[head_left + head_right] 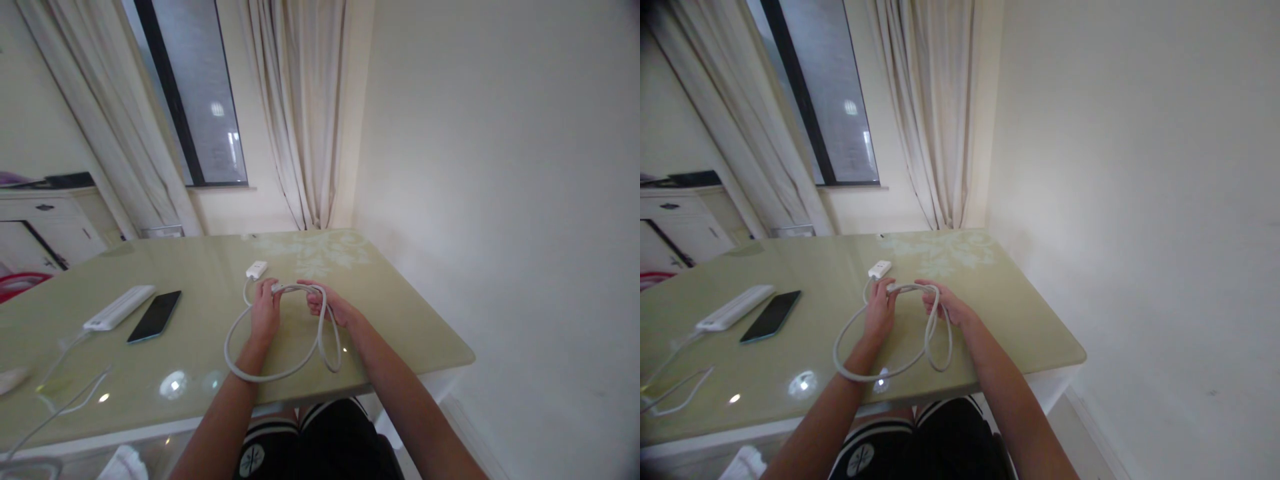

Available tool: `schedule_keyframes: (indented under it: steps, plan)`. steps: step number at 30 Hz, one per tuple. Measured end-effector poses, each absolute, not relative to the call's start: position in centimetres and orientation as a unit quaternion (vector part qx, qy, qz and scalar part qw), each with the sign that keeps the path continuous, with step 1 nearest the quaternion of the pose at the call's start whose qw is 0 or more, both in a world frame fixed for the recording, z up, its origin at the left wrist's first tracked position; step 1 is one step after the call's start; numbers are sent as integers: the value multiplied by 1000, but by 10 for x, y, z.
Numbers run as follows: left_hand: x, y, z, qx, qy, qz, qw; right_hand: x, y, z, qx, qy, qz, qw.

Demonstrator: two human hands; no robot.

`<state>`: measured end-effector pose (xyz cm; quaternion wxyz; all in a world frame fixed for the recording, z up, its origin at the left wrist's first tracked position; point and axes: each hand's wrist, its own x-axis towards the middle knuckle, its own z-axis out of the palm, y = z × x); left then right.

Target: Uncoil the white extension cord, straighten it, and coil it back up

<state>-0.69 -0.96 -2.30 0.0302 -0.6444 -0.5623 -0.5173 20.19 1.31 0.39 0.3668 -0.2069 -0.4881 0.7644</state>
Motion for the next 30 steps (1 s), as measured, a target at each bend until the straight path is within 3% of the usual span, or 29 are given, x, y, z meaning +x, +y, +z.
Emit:
schedule_keyframes:
  steps: [7, 11, 18, 30]
  plan:
    - [-15, -4, -31, -601, -641, -474, -59, 205, 18, -2, -237, -545, 708, 381]
    - [-15, -1, -29, -606, -598, -513, -106, 203, 23, -5, -326, -565, 646, 396]
    - [-17, 0, -25, -576, -564, -568, -164, 202, 30, -4, -338, -599, 513, 514]
    - [-15, -10, -31, -752, -524, -376, -134, 214, 40, -9, -474, -530, 414, 568]
